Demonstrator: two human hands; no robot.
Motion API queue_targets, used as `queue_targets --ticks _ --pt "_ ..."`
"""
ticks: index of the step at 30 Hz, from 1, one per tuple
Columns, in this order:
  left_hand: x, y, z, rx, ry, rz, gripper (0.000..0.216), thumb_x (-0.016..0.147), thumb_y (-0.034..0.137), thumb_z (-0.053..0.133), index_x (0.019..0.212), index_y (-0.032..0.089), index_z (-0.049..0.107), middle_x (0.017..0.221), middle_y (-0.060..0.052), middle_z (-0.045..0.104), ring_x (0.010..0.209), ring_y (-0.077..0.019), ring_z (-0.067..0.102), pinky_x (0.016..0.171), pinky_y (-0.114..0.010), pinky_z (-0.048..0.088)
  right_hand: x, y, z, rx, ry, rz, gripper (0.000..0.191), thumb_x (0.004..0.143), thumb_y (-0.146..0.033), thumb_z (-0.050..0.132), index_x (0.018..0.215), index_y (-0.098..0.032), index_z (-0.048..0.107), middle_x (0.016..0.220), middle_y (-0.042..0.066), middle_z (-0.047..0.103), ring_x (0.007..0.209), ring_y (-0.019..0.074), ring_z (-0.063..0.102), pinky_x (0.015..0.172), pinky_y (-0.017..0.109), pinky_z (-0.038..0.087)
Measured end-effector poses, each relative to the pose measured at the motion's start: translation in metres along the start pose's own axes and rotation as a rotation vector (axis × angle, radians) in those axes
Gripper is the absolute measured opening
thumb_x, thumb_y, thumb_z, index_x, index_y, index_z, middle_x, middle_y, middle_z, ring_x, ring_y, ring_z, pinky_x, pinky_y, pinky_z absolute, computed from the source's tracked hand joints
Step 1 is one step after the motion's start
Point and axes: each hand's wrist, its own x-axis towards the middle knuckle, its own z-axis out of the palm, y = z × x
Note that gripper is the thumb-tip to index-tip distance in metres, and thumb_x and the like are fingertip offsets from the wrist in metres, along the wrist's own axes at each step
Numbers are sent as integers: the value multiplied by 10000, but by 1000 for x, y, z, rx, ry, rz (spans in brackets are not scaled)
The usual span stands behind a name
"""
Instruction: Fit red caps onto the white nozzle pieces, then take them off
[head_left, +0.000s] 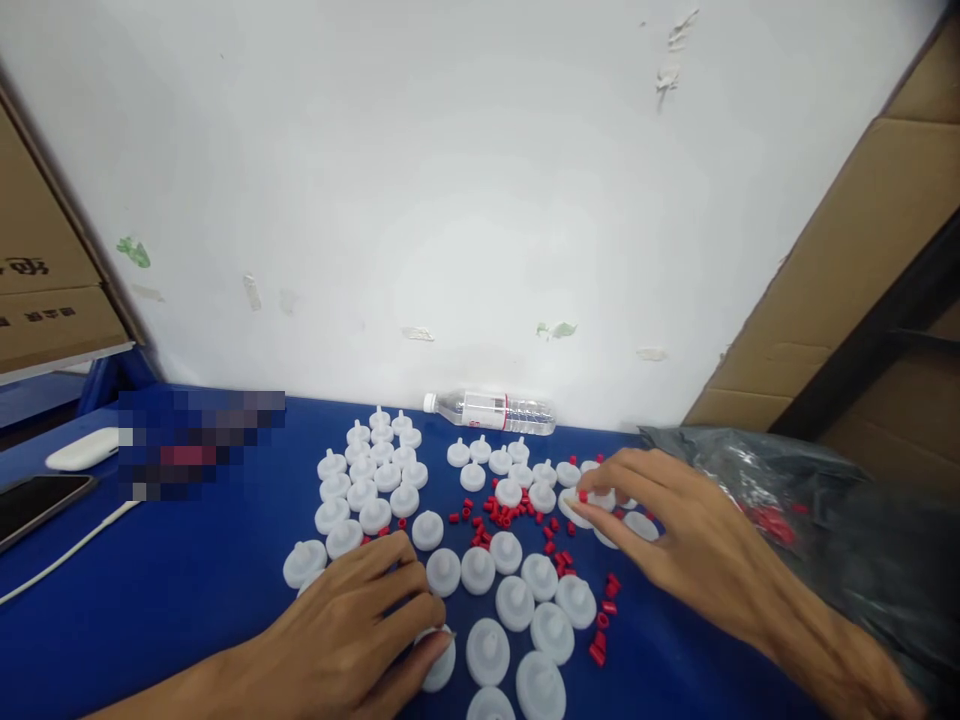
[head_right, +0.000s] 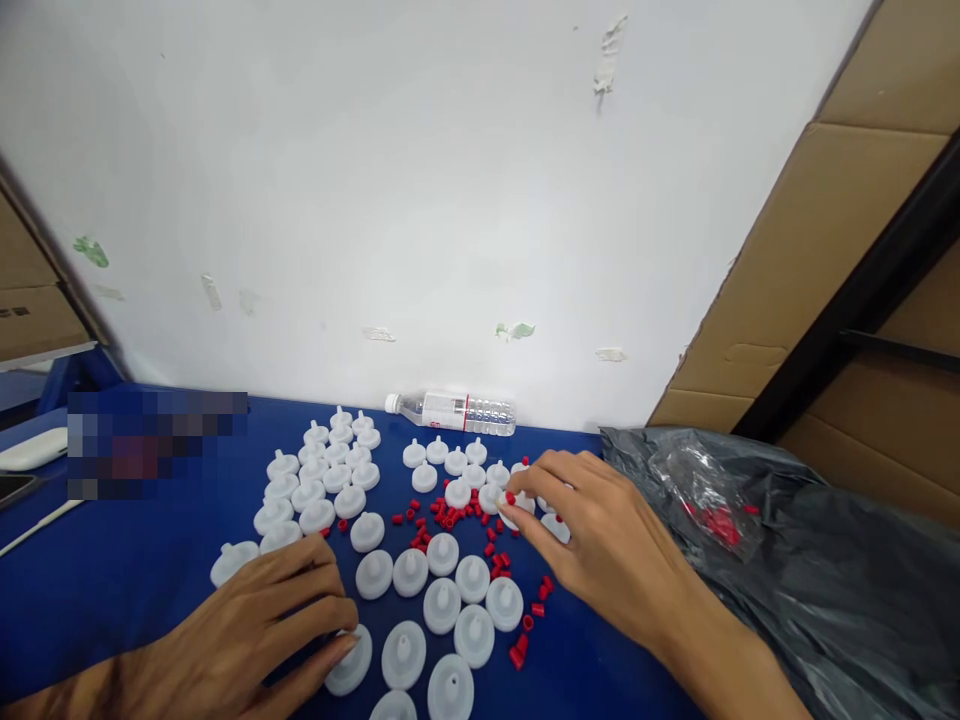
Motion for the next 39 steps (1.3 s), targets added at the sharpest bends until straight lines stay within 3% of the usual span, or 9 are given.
queue_targets --ticks 9,13,17,26,30,34,39 --pt "-4 -5 4 -6 -28 23 226 1055 174 432 960 187 637 807 -32 638 779 -204 558 812 -339 509 -7 9 -5 -50 -334 231 177 1015 -386 540 958 -287 676 692 -34 665 649 166 644 620 293 448" --pt "-6 -1 3 -53 30 -4 163 1028 214 484 1052 199 645 851 -46 658 852 -229 583 798 -336 518 -5 4 -5 -35 -417 255 140 992 -344 575 918 -281 675 683 -33 683 667 184 662 627 299 435" --pt "-3 1 5 -56 2 -20 163 1003 145 491 1021 196 645 830 -35 660 836 -221 583 806 -335 526 -3 -1 -5 -4 -461 263 126 971 -256 586 880 -268 672 692 -34 709 642 185 666 605 298 414" --pt "0 3 -1 -63 -26 -31 163 977 98 498 981 190 632 799 -25 652 792 -203 572 811 -322 548 -9 8 14 -105 -412 141 134 980 -255 582 913 -267 698 692 -16 701 700 207 672 627 290 442" --pt "-1 4 -1 -80 -23 -50 166 972 93 494 979 193 626 807 -22 656 790 -203 570 802 -325 551 -8 8 17 -130 -371 113 138 1005 -337 592 1035 -275 711 711 -13 714 736 224 676 647 309 468" --pt "0 2 -1 -109 -8 -49 177 963 70 483 979 194 609 795 -18 653 762 -188 571 766 -299 548 -4 7 10 -137 -196 86 215 1042 -378 527 1066 -272 712 816 0 750 726 200 667 686 318 485" --pt "0 1 -1 -127 98 -29 163 1008 105 480 1023 193 616 809 -23 673 768 -178 608 746 -282 552 3 -7 0 -82 53 -81 206 1047 -228 509 976 -211 702 865 21 754 733 169 665 816 352 462"
